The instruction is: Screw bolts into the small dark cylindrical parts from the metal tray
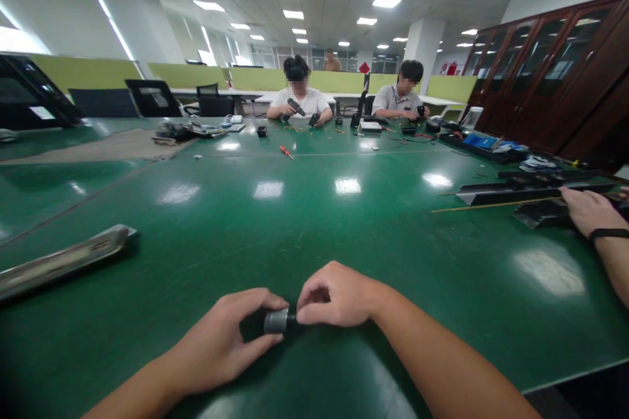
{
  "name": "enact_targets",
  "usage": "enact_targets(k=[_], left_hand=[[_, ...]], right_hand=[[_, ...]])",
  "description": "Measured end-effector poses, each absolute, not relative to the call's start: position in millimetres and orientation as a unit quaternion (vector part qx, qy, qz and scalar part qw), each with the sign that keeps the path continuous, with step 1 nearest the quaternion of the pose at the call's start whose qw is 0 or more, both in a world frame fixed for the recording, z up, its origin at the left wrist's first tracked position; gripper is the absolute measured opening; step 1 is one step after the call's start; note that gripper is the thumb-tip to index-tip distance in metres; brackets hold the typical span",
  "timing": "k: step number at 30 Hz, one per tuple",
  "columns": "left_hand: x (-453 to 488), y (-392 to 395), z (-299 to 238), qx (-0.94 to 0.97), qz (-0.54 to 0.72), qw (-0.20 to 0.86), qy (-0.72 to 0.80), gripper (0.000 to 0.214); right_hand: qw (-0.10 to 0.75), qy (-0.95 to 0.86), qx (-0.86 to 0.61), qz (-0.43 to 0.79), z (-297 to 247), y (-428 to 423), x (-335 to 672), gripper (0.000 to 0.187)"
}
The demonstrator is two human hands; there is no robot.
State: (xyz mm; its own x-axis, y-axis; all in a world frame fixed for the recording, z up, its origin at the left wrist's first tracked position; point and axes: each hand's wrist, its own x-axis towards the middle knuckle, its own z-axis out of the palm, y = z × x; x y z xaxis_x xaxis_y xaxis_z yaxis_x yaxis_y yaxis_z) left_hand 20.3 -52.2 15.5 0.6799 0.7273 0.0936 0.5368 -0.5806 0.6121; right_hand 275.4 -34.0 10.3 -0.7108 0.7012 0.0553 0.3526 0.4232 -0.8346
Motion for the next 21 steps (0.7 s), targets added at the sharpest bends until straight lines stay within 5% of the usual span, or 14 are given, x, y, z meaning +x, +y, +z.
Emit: enact_targets(k=[6,11,15,21], left_hand=[[22,-52,11,0.853,0.189,0.272,0.403,0.018],[27,-51,14,0.836,0.223,0.276,0.417,0.015],[26,-49,12,0.825,0.255,0.267,0.428,0.011],[21,-49,10,0.853,0.288,0.204,0.384,0.013]], right_hand=[[0.245,-0.803,-0.372,0.397,3,-43,259,0.011],[0.343,-0.742,-0.403,0.412,2,-51,249,0.032],[0.383,-0.786,-0.350,0.337,11,-59,247,0.020],[0.374,-0.731,-0.428,0.377,9,-56,245,0.031]])
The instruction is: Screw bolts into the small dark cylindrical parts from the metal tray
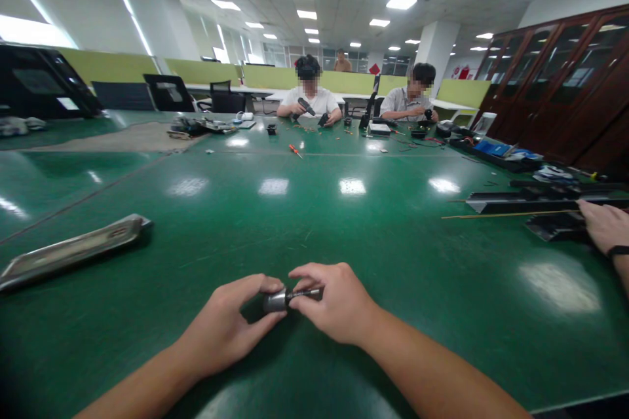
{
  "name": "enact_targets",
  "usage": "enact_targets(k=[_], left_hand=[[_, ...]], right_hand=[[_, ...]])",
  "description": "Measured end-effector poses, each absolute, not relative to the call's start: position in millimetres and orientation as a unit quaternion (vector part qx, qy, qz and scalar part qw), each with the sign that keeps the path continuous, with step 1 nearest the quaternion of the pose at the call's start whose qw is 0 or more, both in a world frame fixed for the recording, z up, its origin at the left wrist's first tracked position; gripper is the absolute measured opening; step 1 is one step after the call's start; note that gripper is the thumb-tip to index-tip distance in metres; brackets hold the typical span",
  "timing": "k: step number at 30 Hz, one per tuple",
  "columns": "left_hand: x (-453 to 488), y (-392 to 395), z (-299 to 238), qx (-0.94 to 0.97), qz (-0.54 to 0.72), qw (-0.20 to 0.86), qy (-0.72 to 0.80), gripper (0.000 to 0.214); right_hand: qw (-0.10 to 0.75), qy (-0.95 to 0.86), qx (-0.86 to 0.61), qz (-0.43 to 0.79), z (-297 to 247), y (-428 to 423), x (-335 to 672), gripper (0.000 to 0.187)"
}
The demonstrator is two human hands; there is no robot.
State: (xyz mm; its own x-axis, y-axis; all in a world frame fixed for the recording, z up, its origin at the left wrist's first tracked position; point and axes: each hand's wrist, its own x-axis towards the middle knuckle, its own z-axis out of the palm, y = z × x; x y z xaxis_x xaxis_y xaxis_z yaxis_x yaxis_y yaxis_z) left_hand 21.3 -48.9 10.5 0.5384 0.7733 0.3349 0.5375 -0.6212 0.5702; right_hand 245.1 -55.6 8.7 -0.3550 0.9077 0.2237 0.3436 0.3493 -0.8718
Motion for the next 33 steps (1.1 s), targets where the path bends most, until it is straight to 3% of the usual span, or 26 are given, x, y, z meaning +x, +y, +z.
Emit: enact_targets(k=[3,6,13,33], left_hand=[[20.5,-48.9,9.6,0.856,0.301,0.189,0.376,0.014],[20.1,-48.3,8.1,0.854,0.298,0.190,0.381,0.014],[18.1,-49.3,8.0,0.865,0.276,0.175,0.380,0.014],[18.2,-50.5,8.8,0.857,0.239,0.198,0.412,0.017]], right_hand=[[0.294,-0.776,-0.445,0.336,6.1,-50.9,248.3,0.015],[0.257,-0.842,-0.400,0.254,6.9,-49.2,252.0,0.017],[0.258,-0.877,-0.338,0.224,6.4,-49.7,253.1,0.031],[0.301,-0.869,-0.325,0.220,3.9,-48.3,253.3,0.020]])
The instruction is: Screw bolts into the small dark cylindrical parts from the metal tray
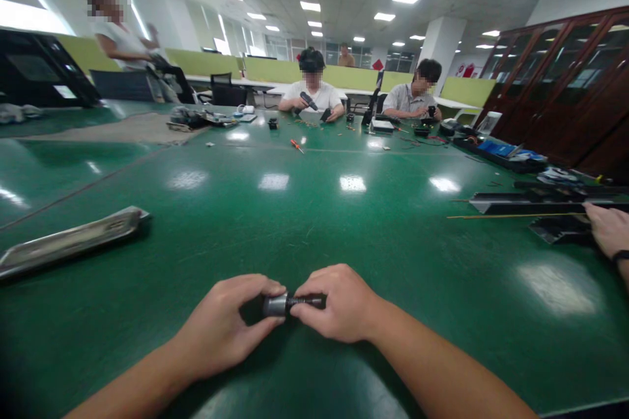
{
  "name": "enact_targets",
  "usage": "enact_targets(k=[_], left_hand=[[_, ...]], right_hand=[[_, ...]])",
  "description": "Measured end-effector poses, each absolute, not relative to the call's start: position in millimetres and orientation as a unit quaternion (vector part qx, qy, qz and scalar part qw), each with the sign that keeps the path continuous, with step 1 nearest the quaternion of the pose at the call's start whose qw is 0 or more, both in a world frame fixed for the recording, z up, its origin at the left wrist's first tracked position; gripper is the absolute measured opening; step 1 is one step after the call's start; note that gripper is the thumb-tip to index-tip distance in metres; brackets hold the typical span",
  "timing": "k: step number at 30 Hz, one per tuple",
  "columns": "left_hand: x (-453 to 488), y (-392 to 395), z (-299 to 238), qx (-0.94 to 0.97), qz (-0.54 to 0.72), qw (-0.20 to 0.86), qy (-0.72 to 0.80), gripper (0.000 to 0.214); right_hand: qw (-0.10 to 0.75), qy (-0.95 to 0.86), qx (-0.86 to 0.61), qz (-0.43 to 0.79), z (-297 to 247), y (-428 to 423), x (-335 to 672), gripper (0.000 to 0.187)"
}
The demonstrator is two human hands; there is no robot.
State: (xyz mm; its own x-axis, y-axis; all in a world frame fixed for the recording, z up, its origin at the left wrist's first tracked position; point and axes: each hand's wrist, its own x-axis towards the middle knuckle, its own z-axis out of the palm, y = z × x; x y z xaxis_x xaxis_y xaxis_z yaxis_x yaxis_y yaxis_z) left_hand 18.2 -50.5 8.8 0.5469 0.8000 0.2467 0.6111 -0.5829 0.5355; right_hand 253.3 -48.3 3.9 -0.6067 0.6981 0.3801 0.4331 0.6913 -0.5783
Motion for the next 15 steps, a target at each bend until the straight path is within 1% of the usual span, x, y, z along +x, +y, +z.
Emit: enact_targets(k=[8,15], left_hand=[[19.0,-50.6,9.4,0.852,0.230,0.211,0.420,0.018],[19.1,-51.1,12.6,0.847,0.229,0.220,0.426,0.016]], right_hand=[[0.309,-0.866,-0.340,0.196,4.7,-52.0,255.7,0.012],[0.311,-0.863,-0.345,0.197,3.8,-50.1,257.2,0.011]])
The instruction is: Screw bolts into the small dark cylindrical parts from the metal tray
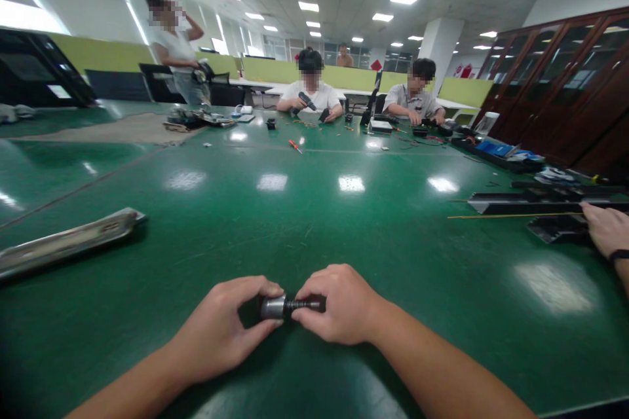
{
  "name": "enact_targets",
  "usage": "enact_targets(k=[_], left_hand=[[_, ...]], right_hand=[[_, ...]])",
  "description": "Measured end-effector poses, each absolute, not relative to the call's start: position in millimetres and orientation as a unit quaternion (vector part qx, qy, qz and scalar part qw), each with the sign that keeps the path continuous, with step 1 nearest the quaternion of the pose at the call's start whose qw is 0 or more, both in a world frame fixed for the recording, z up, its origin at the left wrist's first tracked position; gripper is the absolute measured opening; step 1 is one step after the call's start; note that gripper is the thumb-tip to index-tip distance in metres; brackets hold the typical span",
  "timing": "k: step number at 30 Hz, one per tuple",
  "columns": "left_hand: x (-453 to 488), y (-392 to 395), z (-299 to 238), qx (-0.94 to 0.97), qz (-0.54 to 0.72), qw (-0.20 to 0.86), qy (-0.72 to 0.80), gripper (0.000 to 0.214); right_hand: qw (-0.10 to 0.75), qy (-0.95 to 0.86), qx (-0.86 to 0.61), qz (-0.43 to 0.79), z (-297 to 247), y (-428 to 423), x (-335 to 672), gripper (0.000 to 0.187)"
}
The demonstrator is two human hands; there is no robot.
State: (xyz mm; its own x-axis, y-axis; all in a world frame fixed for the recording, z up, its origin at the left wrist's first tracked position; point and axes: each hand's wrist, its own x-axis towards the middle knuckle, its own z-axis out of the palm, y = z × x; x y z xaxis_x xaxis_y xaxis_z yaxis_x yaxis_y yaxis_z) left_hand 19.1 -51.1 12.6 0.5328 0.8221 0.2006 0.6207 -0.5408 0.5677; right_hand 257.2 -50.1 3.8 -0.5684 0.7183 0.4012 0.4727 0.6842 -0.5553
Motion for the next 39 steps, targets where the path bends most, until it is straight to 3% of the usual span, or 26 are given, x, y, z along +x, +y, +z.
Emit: enact_targets(k=[39], left_hand=[[17.9,-48.5,16.6,0.840,0.263,0.223,0.418,0.018]], right_hand=[[0.327,-0.847,-0.360,0.216,10.0,-45.2,265.4,0.008]])
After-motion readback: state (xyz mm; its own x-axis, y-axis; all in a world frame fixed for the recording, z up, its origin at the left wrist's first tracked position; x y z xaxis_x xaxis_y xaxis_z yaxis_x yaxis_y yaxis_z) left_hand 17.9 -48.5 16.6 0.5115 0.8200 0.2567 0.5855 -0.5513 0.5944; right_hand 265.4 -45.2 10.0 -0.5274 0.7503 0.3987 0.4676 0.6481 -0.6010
